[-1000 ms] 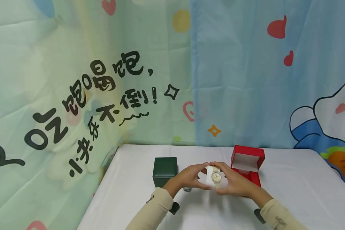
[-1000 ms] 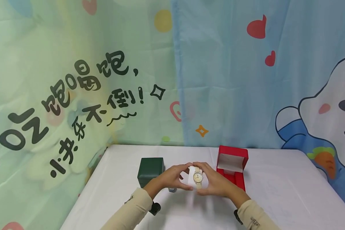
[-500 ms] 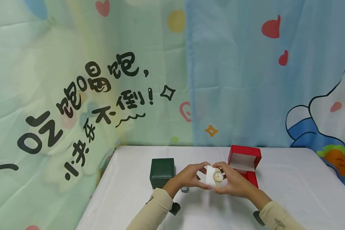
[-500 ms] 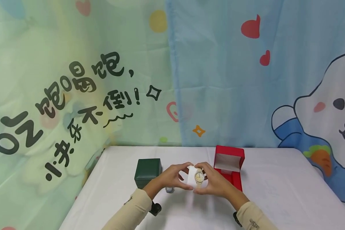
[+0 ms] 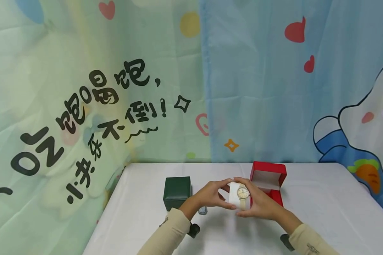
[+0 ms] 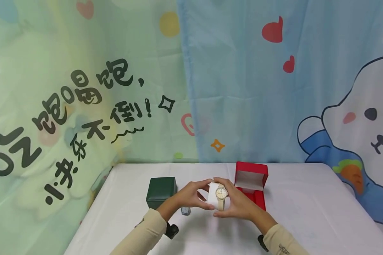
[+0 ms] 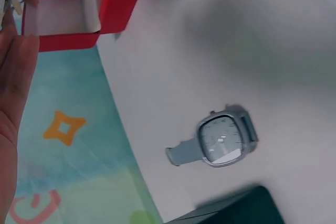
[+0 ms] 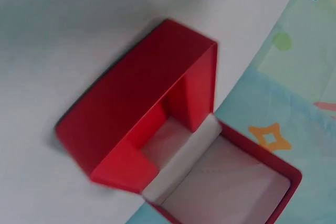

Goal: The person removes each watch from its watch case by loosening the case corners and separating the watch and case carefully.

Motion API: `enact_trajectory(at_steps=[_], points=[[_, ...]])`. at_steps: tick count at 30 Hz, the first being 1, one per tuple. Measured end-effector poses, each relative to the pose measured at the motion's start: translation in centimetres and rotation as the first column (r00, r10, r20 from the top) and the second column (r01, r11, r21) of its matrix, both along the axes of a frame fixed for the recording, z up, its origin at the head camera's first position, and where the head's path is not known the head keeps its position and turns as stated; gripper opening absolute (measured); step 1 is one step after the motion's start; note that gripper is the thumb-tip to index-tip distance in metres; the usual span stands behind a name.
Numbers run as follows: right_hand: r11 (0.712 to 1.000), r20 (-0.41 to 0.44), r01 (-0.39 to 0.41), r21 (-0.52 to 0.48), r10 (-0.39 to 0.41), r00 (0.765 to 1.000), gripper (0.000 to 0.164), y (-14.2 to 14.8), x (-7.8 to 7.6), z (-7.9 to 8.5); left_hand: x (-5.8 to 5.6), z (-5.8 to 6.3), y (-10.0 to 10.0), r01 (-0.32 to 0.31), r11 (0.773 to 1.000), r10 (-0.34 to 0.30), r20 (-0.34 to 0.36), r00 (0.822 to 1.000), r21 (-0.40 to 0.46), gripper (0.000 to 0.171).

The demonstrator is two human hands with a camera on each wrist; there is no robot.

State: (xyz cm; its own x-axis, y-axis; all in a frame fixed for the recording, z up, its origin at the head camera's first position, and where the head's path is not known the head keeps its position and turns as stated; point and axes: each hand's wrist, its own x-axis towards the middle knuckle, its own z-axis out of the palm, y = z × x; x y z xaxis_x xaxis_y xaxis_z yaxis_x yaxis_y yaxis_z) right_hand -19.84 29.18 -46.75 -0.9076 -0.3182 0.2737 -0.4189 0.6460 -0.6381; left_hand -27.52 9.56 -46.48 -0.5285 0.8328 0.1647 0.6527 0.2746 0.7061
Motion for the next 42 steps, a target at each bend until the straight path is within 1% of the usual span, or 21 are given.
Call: enact_trajectory(at_steps=[4, 6, 13, 16, 18, 20, 22, 24, 25, 27, 29, 31, 33, 35, 36, 38, 39, 42], points=[[0.999, 0.028, 0.004, -0.042, -0.003, 1.0, 0.085, -0.1, 0.0, 0.0, -0.2, 0.3, 0.2, 0.029, 0.999, -0.03, -0.034, 0.999, -0.012, 0.058], [0.999, 0.032, -0.002, -0.032, 0.003, 0.999, 0.084, -0.1, 0.0, 0.1, -0.3, 0.5, 0.3, 0.039, 0.999, -0.04, -0.034, 0.999, -0.026, 0.057], [0.999, 0.054, -0.05, -0.015, 0.051, 0.997, 0.084, 0.1, 0.5, 0.5, -0.4, 0.9, 0.2, 0.063, 0.996, -0.062, 0.014, 0.998, -0.066, 0.062], [0.998, 0.026, -0.052, -0.032, 0.053, 0.998, 0.083, 0.1, 0.7, 0.7, -0.5, 0.9, 0.2, 0.065, 0.996, -0.064, 0.018, 0.998, -0.055, 0.064], [0.997, 0.016, -0.043, -0.064, 0.044, 0.999, 0.082, 0.0, 0.8, 0.7, -0.4, 0.9, 0.2, 0.066, 0.997, -0.064, 0.055, 0.996, -0.037, 0.063], [0.993, 0.028, -0.043, -0.11, 0.046, 0.999, 0.082, 0.1, 1.1, 0.7, -0.4, 0.9, 0.3, 0.076, 0.997, -0.073, 0.129, 0.989, -0.019, 0.062], [0.985, 0.065, -0.051, -0.164, 0.063, 0.996, 0.081, 0.2, 1.4, 0.8, -0.2, 0.8, 0.4, 0.081, 0.997, -0.077, 0.213, 0.974, -0.011, 0.063], [0.976, 0.103, -0.074, -0.206, 0.097, 0.99, 0.081, 0.3, 1.5, 0.9, -0.1, 0.8, 0.4, 0.085, 0.996, -0.08, 0.274, 0.958, -0.007, 0.063], [0.97, 0.116, -0.09, -0.227, 0.119, 0.986, 0.081, 0.4, 1.6, 0.9, -0.1, 0.9, 0.4, 0.084, 0.996, -0.079, 0.288, 0.954, -0.005, 0.064], [0.961, 0.126, -0.119, -0.249, 0.154, 0.98, 0.08, 0.6, 1.5, 1.1, -0.1, 0.9, 0.3, 0.083, 0.997, -0.079, 0.293, 0.953, 0.0, 0.065], [0.956, 0.112, -0.135, -0.261, 0.168, 0.979, 0.08, 0.9, 1.4, 1.2, -0.2, 1.0, 0.3, 0.082, 0.997, -0.081, 0.29, 0.954, 0.009, 0.064], [0.956, 0.095, -0.113, -0.269, 0.143, 0.985, 0.079, 1.2, 1.3, 1.2, -0.4, 0.9, 0.3, 0.072, 0.997, -0.076, 0.286, 0.955, 0.022, 0.063], [0.962, 0.098, -0.053, -0.268, 0.082, 0.992, 0.08, 1.6, 1.3, 1.2, -0.6, 0.7, 0.2, 0.043, 0.998, -0.054, 0.297, 0.953, 0.042, 0.062], [0.96, 0.117, 0.015, -0.28, 0.018, 0.993, 0.08, 1.9, 1.4, 1.2, -0.6, 0.5, 0.0, 0.002, 0.998, -0.021, 0.309, 0.951, 0.063, 0.06], [0.957, 0.126, 0.049, -0.285, -0.013, 0.992, 0.079, 2.1, 1.4, 1.1, -0.5, 0.7, -0.2, -0.017, 0.997, -0.006, 0.31, 0.951, 0.07, 0.059], [0.953, 0.147, 0.107, -0.285, -0.067, 0.987, 0.079, 2.5, 1.4, 0.8, -0.4, 0.6, -0.3, -0.052, 0.996, 0.024, 0.32, 0.947, 0.078, 0.058], [0.95, 0.152, 0.124, -0.287, -0.083, 0.985, 0.078, 2.7, 1.4, 0.7, -0.3, 0.5, -0.4, -0.061, 0.995, 0.034, 0.314, 0.949, 0.075, 0.058], [0.946, 0.181, 0.203, -0.251, -0.16, 0.97, 0.079, 3.7, 1.5, 0.3, -0.1, -0.1, -0.3, -0.076, 0.997, 0.063, 0.279, 0.958, 0.034, 0.057]])
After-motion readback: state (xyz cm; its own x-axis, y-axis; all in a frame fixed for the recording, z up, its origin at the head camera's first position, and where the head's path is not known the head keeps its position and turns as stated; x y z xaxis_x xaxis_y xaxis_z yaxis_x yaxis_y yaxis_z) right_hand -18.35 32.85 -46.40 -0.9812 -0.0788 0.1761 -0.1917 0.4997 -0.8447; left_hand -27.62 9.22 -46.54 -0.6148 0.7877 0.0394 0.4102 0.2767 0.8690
